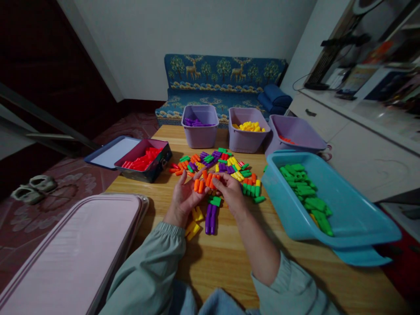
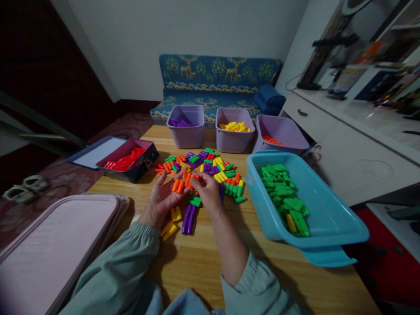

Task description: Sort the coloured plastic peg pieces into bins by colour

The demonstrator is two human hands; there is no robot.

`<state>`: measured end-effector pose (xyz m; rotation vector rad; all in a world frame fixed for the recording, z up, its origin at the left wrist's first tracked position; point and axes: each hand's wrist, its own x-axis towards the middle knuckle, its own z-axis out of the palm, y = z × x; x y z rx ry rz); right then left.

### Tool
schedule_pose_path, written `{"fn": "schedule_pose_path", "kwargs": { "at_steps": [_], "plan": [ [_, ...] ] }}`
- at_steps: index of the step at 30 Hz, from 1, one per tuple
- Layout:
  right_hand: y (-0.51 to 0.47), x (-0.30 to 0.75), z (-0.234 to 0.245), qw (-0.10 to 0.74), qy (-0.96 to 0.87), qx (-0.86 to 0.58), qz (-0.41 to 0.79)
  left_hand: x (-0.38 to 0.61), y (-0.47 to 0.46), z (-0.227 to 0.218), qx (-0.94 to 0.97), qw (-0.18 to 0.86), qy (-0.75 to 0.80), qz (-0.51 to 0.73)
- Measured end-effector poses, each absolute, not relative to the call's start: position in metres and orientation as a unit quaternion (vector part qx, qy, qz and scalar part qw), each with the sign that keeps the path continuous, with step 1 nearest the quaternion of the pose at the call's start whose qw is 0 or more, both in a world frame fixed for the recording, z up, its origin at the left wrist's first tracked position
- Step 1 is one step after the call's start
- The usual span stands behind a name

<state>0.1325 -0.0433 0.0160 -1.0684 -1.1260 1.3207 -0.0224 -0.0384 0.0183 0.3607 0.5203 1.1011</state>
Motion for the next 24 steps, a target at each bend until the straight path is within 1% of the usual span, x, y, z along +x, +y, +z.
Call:
{"fn": "schedule_pose_path", "kwargs": {
  "at_steps": [6,12,16,20,22,24],
  "plan": [
    [-0.041,0.134,0.013,0.521,-0.475,-0.456,0.543,-0.022,-0.040,0.019,0.178,0.810,0.233,0.508],
    [-0.036,0.134,0.004,0.548,-0.441,-0.482,0.522,-0.020,-0.042,0.023,0.183,0.815,0.221,0.503],
    [-0.040,0.133,0.013,0.565,-0.426,-0.482,0.517,-0.019,-0.042,0.024,0.178,0.816,0.229,0.500],
    [-0.046,0.128,0.025,0.537,-0.467,-0.454,0.536,-0.017,-0.043,0.025,0.180,0.819,0.244,0.486],
    [-0.047,0.126,0.024,0.525,-0.494,-0.467,0.511,-0.015,-0.044,0.025,0.202,0.815,0.256,0.478],
    [-0.045,0.125,0.019,0.524,-0.521,-0.493,0.460,-0.013,-0.046,0.023,0.236,0.803,0.260,0.481]
  ]
}}
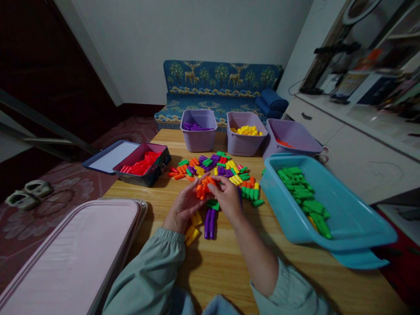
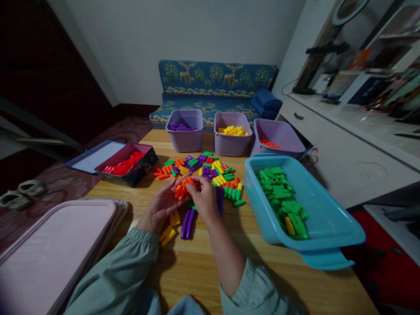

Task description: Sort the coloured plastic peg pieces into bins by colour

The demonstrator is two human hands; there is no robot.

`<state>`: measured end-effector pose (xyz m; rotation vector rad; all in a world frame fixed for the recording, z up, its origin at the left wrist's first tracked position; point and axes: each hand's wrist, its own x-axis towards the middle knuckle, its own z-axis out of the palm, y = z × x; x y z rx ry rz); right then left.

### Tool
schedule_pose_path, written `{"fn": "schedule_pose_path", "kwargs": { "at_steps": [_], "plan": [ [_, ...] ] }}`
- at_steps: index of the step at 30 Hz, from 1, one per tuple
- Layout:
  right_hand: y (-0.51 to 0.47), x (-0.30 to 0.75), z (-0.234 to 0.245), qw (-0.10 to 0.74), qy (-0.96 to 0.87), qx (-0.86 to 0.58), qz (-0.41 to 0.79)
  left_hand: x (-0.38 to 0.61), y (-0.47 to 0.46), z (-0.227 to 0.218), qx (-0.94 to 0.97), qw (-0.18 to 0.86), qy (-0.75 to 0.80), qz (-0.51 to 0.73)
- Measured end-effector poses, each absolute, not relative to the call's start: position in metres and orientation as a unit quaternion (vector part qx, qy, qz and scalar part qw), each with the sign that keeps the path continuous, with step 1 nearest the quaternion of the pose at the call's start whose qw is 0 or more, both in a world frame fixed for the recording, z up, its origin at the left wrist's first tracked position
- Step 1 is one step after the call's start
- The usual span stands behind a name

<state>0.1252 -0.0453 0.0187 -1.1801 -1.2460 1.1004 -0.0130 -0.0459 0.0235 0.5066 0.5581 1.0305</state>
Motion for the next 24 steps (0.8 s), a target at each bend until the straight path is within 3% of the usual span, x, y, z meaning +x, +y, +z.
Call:
{"fn": "schedule_pose_path", "kwargs": {
  "at_steps": [5,12,19,24],
  "plan": [
    [-0.041,0.129,0.007,0.505,-0.577,-0.534,0.357,-0.010,-0.049,0.018,0.309,0.779,0.272,0.473],
    [-0.044,0.126,0.014,0.450,-0.627,-0.539,0.337,-0.014,-0.048,0.023,0.300,0.794,0.268,0.456],
    [-0.050,0.128,0.032,0.549,-0.419,-0.433,0.579,-0.015,-0.040,0.021,0.248,0.753,0.267,0.548],
    [-0.054,0.119,0.035,0.509,-0.402,-0.399,0.648,-0.008,-0.039,0.018,0.235,0.720,0.256,0.600]
  ]
}}
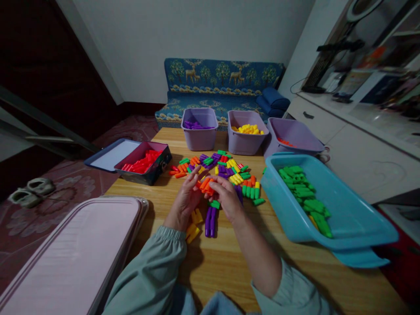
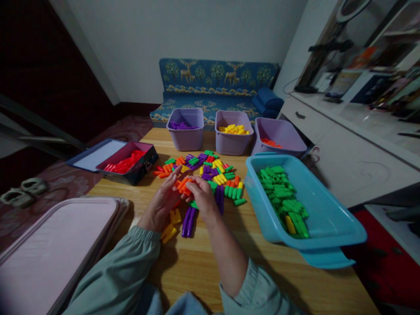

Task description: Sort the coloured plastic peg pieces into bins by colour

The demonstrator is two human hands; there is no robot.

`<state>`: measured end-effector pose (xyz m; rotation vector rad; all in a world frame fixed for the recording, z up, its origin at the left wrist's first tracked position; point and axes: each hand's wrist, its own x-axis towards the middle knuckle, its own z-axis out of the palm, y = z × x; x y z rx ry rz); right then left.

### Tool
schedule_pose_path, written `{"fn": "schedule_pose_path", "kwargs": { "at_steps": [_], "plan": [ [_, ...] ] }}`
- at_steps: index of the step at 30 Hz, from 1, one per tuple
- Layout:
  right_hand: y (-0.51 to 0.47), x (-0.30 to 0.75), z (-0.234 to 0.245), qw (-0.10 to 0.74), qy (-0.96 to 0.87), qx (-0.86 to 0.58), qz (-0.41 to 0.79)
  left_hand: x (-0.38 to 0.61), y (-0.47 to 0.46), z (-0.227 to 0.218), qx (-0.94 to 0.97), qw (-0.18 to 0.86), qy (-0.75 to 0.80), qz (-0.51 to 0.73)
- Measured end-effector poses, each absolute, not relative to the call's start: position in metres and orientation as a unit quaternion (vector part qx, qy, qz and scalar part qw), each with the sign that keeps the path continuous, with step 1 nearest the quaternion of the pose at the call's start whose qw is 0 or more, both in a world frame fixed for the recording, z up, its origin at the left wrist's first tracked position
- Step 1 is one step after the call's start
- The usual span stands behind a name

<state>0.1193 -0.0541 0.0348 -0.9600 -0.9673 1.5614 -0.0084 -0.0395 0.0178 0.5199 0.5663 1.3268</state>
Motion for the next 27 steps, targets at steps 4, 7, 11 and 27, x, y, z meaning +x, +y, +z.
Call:
{"fn": "schedule_pose_path", "kwargs": {
  "at_steps": [4,7,11,27],
  "plan": [
    [-0.054,0.113,0.026,0.497,-0.427,-0.485,0.579,-0.002,-0.044,0.023,0.276,0.731,0.268,0.564],
    [-0.054,0.111,0.022,0.492,-0.446,-0.500,0.556,-0.001,-0.045,0.024,0.308,0.722,0.289,0.549],
    [-0.058,0.107,0.020,0.469,-0.467,-0.486,0.571,-0.002,-0.042,0.020,0.336,0.680,0.317,0.570],
    [-0.060,0.104,0.026,0.536,-0.240,-0.375,0.717,-0.003,-0.043,0.013,0.434,0.601,0.371,0.559]
  ]
}}
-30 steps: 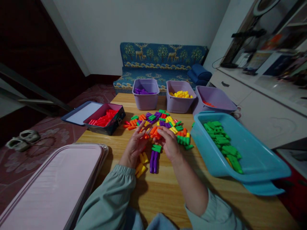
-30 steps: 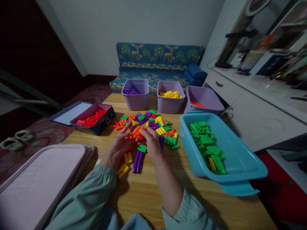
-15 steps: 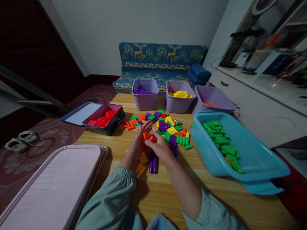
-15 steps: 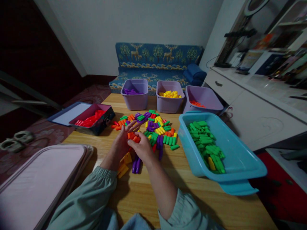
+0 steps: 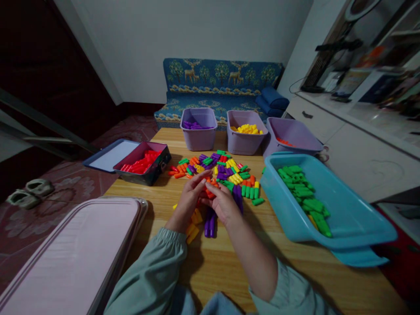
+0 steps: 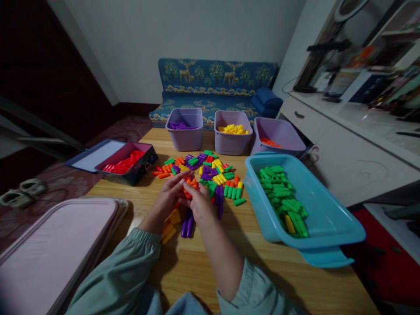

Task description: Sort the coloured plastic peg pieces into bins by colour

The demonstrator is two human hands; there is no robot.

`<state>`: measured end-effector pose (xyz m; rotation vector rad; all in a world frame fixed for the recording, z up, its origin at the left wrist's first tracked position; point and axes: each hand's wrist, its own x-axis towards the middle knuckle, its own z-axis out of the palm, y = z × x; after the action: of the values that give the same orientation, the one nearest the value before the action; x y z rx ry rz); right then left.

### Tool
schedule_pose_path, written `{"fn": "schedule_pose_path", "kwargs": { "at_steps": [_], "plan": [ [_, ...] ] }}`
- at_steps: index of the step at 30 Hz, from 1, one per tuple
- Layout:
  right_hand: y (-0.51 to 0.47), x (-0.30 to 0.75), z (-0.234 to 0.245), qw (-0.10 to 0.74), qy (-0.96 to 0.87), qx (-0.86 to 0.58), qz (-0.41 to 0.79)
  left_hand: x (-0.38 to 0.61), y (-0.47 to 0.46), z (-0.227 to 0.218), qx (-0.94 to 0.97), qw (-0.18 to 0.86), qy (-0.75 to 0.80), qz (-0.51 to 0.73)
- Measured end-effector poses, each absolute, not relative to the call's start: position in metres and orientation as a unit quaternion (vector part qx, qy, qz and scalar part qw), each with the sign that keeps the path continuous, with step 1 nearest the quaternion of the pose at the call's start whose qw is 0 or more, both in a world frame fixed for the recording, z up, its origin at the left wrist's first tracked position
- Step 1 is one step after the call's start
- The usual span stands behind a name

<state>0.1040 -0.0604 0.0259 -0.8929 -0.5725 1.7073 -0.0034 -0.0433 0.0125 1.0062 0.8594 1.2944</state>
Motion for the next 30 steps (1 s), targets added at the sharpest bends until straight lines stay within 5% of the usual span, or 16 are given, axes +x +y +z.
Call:
{"fn": "schedule_pose_path", "kwargs": {
  "at_steps": [30],
  "plan": [
    [-0.0547,0.1118,0.0309,0.570,-0.156,-0.345,0.729,-0.0077,-0.0387,0.0063,0.391,0.559,0.433,0.589]
  ]
}}
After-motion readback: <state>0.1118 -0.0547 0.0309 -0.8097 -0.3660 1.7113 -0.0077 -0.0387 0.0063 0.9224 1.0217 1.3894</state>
